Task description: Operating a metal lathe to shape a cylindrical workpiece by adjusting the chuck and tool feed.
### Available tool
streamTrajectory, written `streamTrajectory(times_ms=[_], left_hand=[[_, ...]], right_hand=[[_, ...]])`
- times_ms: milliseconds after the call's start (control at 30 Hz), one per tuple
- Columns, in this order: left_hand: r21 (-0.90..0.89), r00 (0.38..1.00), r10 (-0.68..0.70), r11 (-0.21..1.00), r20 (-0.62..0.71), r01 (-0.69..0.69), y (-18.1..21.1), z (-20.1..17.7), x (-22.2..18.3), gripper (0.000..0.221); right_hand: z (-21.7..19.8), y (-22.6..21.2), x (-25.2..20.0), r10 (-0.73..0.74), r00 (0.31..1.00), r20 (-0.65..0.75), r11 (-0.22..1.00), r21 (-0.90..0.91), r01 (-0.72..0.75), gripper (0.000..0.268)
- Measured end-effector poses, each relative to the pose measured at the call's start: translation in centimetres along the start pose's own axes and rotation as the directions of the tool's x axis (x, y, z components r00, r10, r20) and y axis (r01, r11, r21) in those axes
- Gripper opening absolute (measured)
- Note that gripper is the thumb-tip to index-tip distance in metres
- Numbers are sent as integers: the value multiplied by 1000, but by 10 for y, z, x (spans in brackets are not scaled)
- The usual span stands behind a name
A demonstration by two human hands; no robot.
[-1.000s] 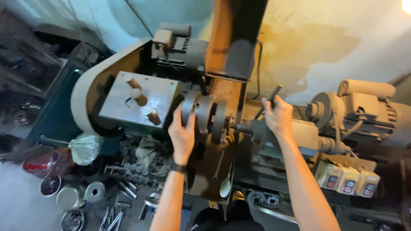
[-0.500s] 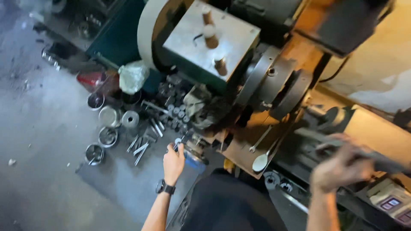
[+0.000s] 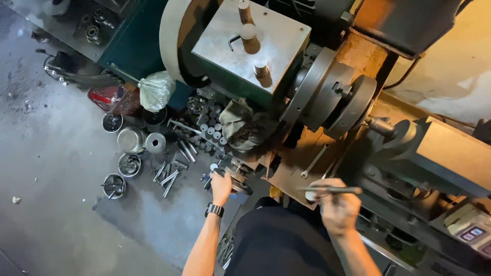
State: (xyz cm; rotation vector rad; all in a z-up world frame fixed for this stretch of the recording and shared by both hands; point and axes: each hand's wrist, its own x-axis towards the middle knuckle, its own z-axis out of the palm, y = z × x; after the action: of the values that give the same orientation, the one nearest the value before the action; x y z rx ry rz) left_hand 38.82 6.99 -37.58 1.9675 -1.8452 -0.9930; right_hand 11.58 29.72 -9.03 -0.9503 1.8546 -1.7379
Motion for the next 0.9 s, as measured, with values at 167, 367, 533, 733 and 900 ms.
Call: streamTrajectory(times_ms=[167,367,533,733,900], left_hand=[[3,985,-103,995,139,103,38,-47,-10,65],[490,971,192,838,142,-238,179,-113,-65,71],[-143,537,834,520,-130,-842,379,-116,-106,29],[16,512,853,514,103,-858,543,-16,-3,54],[250,683,689,636,242,-730,533,20,37,47]], right_hand=[[-66,-29,50,-288,939,-187,958,-70,279,15],[-174,13,144,-338,767,-545,940,-242,242,13],[-184,40,189,-283,810,-514,940,-318,126,9],[-175,25,191,-209,855,-475,909,-416,-9,8],[-166,9,189,-219,866,-450,859,-511,-48,8]])
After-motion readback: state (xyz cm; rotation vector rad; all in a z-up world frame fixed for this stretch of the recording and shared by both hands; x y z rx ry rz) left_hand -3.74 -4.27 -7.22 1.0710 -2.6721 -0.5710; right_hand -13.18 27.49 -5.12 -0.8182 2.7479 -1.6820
